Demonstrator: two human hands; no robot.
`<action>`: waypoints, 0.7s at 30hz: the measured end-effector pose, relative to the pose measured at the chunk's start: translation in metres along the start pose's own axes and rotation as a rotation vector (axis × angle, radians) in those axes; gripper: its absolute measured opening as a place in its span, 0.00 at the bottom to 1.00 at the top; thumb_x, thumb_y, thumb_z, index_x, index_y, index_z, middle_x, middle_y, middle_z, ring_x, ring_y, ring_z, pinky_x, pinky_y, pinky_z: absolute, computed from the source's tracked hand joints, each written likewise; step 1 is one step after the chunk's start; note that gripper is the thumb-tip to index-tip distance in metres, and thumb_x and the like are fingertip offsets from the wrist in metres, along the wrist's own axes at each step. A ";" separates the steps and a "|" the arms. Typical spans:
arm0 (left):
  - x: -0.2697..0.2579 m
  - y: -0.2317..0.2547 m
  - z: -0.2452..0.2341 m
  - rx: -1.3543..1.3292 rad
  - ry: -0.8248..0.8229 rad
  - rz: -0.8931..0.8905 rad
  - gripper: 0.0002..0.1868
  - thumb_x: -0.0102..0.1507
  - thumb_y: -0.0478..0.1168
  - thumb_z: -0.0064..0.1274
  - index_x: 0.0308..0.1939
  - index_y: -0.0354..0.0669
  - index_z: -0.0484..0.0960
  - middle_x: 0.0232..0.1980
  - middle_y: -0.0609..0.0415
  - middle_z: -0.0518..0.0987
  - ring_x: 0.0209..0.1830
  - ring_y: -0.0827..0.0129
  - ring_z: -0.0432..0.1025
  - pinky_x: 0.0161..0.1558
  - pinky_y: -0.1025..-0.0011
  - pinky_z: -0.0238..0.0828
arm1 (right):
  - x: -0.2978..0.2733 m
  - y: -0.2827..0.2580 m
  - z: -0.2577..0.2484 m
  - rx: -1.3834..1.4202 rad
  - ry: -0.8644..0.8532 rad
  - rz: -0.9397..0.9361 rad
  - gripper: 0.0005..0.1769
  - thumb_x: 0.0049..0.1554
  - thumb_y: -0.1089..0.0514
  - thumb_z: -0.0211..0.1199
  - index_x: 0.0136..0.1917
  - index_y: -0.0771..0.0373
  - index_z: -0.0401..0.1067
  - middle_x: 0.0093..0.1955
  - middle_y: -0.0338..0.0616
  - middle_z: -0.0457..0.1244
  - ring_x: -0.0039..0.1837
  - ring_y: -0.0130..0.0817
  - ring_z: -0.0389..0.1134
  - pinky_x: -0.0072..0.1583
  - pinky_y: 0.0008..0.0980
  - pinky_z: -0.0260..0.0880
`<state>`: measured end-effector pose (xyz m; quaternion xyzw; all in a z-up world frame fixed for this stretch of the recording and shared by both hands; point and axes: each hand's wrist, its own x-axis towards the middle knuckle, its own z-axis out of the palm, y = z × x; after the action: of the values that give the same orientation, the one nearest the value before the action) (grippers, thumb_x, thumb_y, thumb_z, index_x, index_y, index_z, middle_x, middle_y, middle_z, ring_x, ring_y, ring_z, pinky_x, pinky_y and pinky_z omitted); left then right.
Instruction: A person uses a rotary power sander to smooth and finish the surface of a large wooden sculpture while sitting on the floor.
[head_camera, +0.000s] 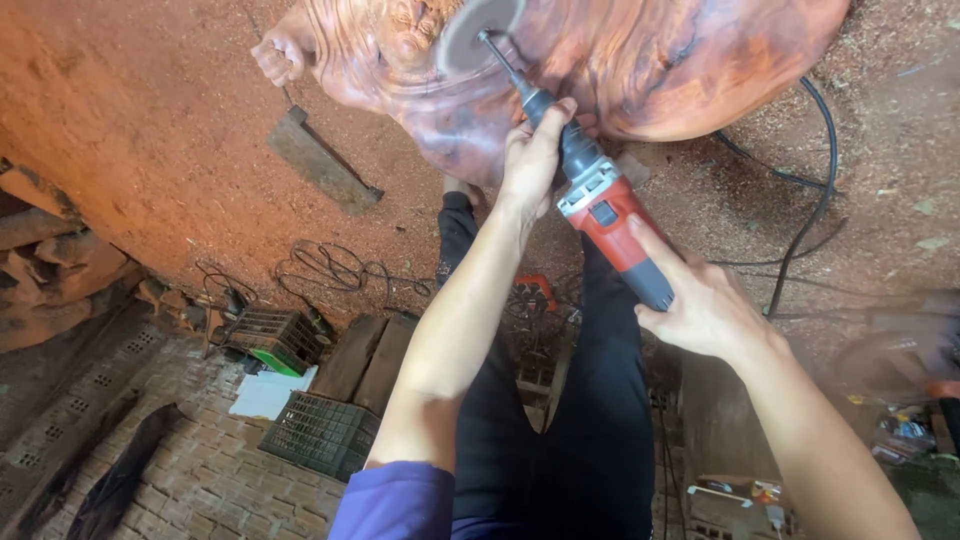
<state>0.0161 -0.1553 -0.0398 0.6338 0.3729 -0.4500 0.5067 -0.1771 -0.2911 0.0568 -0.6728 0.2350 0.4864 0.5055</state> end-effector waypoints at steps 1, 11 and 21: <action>0.003 0.004 0.000 0.002 0.002 0.006 0.20 0.57 0.44 0.58 0.43 0.27 0.80 0.37 0.39 0.84 0.31 0.62 0.78 0.36 0.67 0.78 | 0.006 -0.001 -0.003 0.001 0.002 -0.006 0.64 0.41 0.54 0.70 0.84 0.35 0.42 0.64 0.56 0.66 0.48 0.62 0.75 0.46 0.54 0.79; 0.016 -0.010 0.006 0.042 0.022 0.030 0.16 0.57 0.45 0.58 0.35 0.31 0.80 0.29 0.49 0.77 0.24 0.69 0.70 0.29 0.72 0.69 | 0.004 0.016 -0.011 0.009 -0.010 -0.016 0.65 0.42 0.55 0.71 0.85 0.34 0.41 0.60 0.59 0.67 0.44 0.56 0.75 0.42 0.52 0.79; 0.022 -0.012 0.017 0.050 -0.019 0.024 0.21 0.56 0.47 0.59 0.41 0.28 0.81 0.35 0.45 0.79 0.30 0.65 0.74 0.37 0.69 0.74 | 0.001 0.014 -0.020 -0.024 0.025 0.048 0.62 0.42 0.55 0.69 0.84 0.32 0.45 0.59 0.58 0.67 0.46 0.62 0.74 0.44 0.55 0.78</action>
<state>0.0084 -0.1695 -0.0657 0.6465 0.3491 -0.4589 0.4997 -0.1800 -0.3147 0.0502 -0.6790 0.2515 0.4927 0.4826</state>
